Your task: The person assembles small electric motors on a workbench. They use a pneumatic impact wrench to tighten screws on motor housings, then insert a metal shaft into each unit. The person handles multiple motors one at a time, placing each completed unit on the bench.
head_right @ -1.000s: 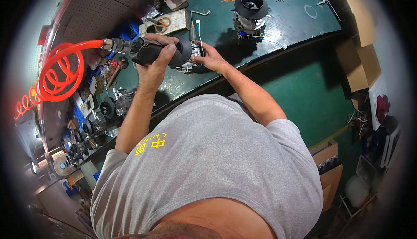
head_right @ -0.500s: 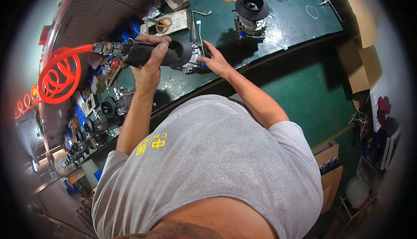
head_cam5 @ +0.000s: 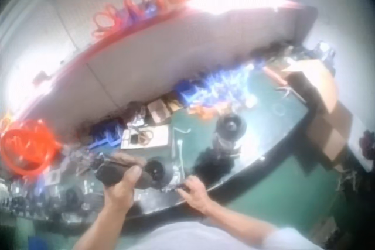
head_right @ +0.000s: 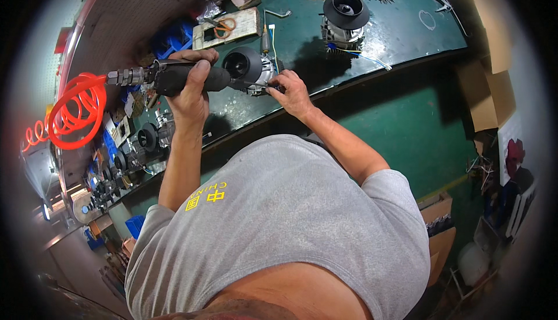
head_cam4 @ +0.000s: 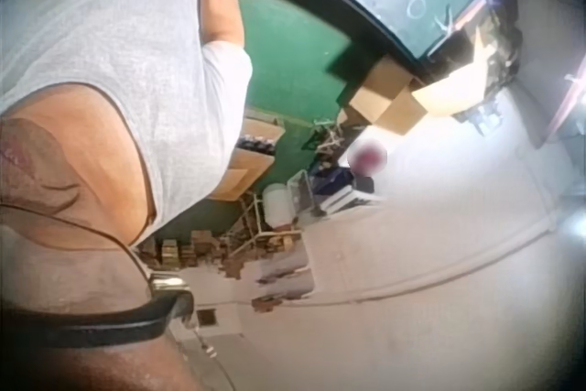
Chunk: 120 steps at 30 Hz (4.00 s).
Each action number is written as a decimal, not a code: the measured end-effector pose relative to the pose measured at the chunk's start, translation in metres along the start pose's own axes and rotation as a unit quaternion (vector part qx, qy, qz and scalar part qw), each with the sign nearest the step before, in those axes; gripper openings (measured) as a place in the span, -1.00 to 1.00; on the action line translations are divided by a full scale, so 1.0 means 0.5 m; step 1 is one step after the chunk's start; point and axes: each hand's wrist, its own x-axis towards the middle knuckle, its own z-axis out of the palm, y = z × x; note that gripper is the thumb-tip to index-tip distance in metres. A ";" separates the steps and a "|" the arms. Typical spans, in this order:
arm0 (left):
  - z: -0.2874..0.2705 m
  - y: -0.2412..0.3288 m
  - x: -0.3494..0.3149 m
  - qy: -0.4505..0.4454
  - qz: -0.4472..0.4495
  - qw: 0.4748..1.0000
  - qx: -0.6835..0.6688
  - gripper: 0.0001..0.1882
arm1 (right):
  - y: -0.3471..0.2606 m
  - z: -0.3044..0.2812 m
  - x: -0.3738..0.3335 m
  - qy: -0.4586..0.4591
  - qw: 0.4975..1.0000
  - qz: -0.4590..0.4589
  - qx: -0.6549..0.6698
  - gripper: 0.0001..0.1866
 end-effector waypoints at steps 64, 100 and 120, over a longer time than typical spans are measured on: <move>-1.263 0.626 -0.702 0.420 0.273 0.861 -0.090 -0.77 | -0.869 1.142 -0.094 -0.454 0.763 0.133 0.440 -0.75; -2.366 0.871 -0.761 0.289 0.258 0.917 -0.092 -0.66 | -1.252 2.197 -0.070 -0.453 0.574 0.293 0.616 -0.70; -2.877 0.825 -0.744 0.260 0.235 0.890 -0.291 -0.78 | -1.400 2.537 -0.071 -0.314 0.675 0.256 0.617 -0.74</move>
